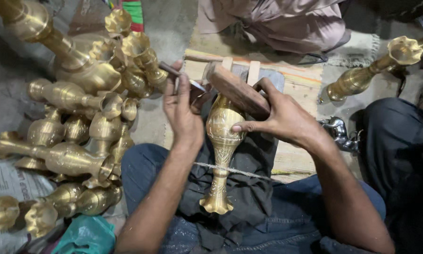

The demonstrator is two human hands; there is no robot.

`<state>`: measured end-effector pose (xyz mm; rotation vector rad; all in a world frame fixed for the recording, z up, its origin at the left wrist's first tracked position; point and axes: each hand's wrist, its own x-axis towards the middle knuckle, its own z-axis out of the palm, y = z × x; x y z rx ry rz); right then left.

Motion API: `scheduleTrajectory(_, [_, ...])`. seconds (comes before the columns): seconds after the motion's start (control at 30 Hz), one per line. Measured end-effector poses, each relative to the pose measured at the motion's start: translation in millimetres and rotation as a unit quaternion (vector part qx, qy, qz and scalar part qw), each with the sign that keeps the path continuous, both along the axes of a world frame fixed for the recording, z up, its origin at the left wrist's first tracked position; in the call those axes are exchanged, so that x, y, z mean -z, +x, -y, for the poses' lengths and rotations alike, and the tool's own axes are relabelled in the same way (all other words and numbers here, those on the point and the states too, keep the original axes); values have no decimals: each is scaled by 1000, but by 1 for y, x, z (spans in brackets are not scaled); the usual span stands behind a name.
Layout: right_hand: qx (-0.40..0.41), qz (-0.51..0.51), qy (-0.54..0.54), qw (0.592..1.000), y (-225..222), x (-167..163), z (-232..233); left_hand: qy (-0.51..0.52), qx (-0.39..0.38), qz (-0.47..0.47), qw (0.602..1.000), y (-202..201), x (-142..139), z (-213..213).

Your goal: The person sits on the workshop floor with a brass vase held on their lap, holding a metal punch against the vase surface and striking it with a wooden mallet to shape or emboss the brass. They reposition the punch and rotate the vase between strikes, continuing the hammering across the vase body.

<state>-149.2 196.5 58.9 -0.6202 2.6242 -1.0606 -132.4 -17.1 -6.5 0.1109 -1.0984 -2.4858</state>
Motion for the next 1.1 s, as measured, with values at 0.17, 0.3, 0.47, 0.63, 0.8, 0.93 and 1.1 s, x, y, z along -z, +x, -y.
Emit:
scheduleTrajectory(0.17, [4,195,-135,972,-7,9,-2,-2,-3,-54,999,2,-3,-14])
scheduleTrajectory(0.3, [-38,254,-159,953,-18,17,-9,-98,14,-83,992,9,-20,-18])
scheduleTrajectory(0.47, [-48,226,-124,965,-19,21,-15,-119,61,-61,989,2,-28,-18])
scheduleTrajectory(0.63, [-33,214,-91,972,-16,16,-14,-164,44,-45,984,11,-37,-16])
scheduleTrajectory(0.8, [10,93,-31,995,-19,3,-27,-384,56,12,922,50,-55,-12])
scheduleTrajectory(0.93, [-1,-162,52,985,-26,-18,-42,-484,69,-42,871,64,-65,-15])
scheduleTrajectory(1.1, [-21,-324,73,943,-34,-44,-38,-553,48,24,832,61,-75,-20])
